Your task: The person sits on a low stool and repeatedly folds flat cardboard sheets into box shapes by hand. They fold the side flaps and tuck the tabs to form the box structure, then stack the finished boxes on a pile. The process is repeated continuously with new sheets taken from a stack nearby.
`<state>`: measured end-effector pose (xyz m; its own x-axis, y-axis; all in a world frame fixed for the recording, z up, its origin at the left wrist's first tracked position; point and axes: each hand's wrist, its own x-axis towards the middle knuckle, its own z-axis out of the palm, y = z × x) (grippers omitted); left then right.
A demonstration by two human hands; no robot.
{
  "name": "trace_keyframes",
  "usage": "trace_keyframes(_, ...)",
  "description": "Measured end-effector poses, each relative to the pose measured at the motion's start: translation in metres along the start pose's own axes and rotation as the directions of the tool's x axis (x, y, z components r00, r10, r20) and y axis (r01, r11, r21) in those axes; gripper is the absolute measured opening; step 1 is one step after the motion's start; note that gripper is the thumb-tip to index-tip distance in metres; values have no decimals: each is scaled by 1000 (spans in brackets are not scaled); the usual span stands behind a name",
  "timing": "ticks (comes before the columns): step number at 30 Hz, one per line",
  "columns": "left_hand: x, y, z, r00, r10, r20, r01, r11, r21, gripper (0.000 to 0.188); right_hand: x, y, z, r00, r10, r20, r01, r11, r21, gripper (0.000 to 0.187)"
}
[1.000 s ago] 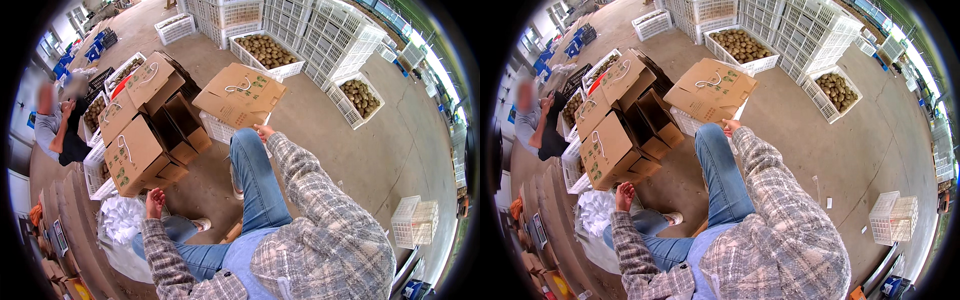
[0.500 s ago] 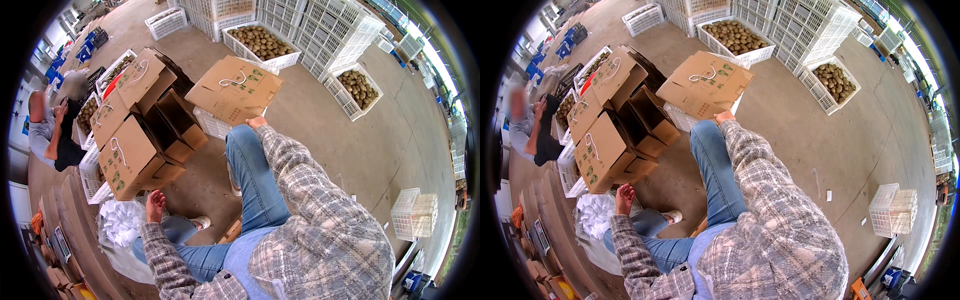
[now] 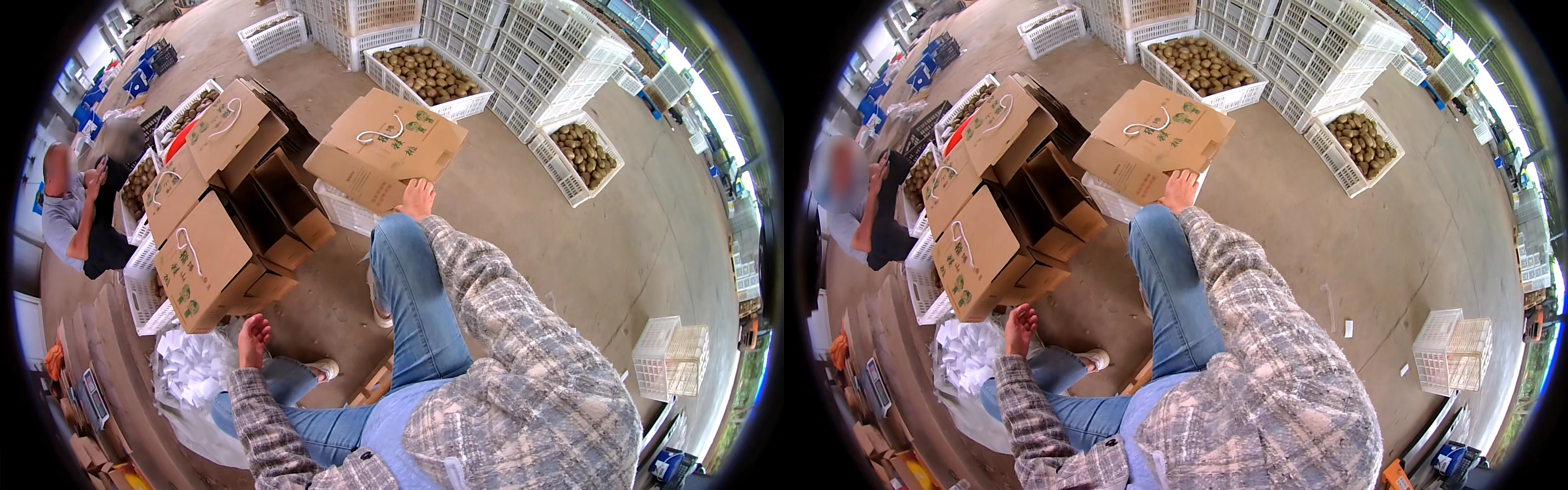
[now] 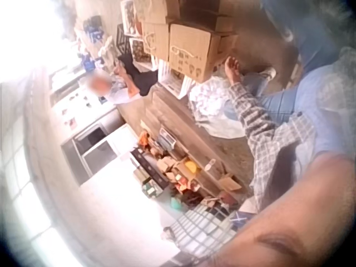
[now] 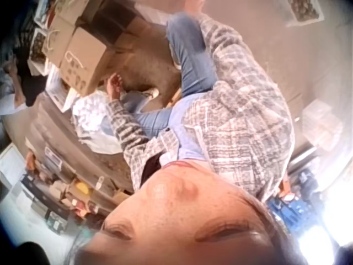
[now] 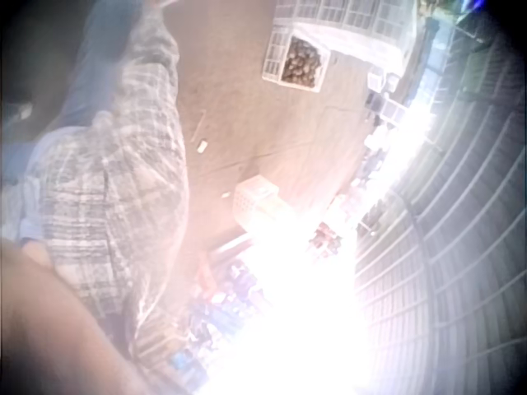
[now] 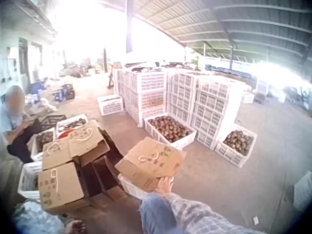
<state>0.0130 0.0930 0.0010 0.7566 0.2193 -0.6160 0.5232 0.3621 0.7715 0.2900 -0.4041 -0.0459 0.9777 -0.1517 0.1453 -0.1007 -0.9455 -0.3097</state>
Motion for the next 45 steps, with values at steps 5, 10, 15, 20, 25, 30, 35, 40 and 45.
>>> trace_keyframes(5, -3, 8, 29, 995, 75, 71, -76, 997, 5, 33, 35, 15, -94, 987, -158, -13, 159, 983, 88, 64)
trace_keyframes(10, -31, 39, 70, 950, 198, 241, -180, 979, -96, 29, 37, -10, -282, 808, -589, 37, 586, 793, -164, 58)
trace_keyframes(15, -106, 102, 175, 782, 442, 438, -477, 878, -36, 32, -33, -56, -434, 675, -676, 297, 722, 688, -75, 59)
trace_keyframes(20, -194, 147, 250, 308, 704, 640, -938, 338, 80, 66, -107, -104, -461, 410, -836, 363, 907, 417, -66, 48)
trace_keyframes(25, -185, 132, 261, 466, 747, 475, -860, 255, 443, 108, -177, -140, -404, 216, -853, 476, 974, 151, -171, 28)
trace_keyframes(30, -163, 118, 223, 750, 626, 214, -582, 472, 662, 137, -221, -165, -347, 59, -916, 396, 989, 0, -147, 25)
trace_keyframes(35, -176, 87, 193, 880, 445, 168, -421, 564, 710, 107, -264, -158, -275, 19, -928, 372, 993, -27, -119, 19)
trace_keyframes(40, -136, 15, 156, 811, 530, 249, -555, 561, 614, 57, -285, -162, -215, -83, -886, 456, 994, -41, 101, 35)
trace_keyframes(45, -130, 30, 142, 750, 613, 249, -566, 401, 720, 56, -287, -180, -198, 1, -939, 343, 947, 111, 303, 47)
